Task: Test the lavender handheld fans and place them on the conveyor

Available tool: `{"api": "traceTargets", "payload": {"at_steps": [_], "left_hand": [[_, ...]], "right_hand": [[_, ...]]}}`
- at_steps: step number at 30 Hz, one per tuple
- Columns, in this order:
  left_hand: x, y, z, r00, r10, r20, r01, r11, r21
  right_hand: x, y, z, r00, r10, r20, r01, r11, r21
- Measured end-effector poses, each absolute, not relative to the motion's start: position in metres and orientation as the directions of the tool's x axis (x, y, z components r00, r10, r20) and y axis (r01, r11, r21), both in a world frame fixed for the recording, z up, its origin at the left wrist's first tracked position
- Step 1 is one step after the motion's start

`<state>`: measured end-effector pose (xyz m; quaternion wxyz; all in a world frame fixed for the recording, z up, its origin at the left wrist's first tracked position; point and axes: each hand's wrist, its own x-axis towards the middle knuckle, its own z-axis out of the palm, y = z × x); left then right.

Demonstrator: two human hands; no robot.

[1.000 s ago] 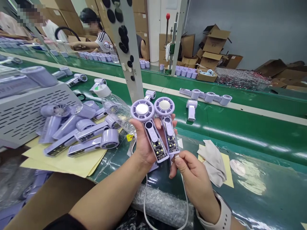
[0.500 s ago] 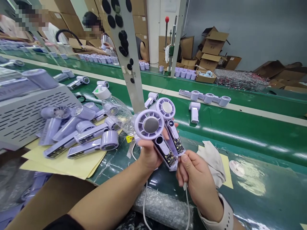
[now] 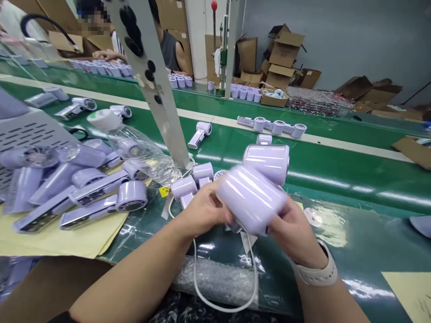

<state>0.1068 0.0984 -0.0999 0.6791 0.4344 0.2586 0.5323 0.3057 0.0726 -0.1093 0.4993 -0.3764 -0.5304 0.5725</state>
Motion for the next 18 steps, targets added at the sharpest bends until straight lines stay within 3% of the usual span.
{"api": "traceTargets", "payload": {"at_steps": [5, 10, 13, 18], "left_hand": [[0.105, 0.111, -0.09, 0.239, 0.971, -0.009, -0.625, 0.161, 0.764], [0.104, 0.107, -0.092, 0.323, 0.943, 0.078, -0.638, 0.156, 0.754], [0.107, 0.104, -0.098, 0.355, 0.924, 0.142, -0.629, 0.124, 0.767], [0.108, 0.102, -0.101, 0.406, 0.904, 0.132, -0.591, 0.15, 0.792]], "right_hand": [[0.31, 0.086, -0.114, 0.088, 0.996, -0.019, -0.028, -0.016, -0.999], [0.303, 0.08, -0.102, -0.081, 0.994, -0.072, -0.342, -0.095, -0.935], [0.302, 0.076, -0.095, -0.124, 0.992, -0.035, -0.355, -0.077, -0.932], [0.301, 0.079, -0.097, -0.104, 0.994, -0.025, -0.349, -0.06, -0.935]]}}
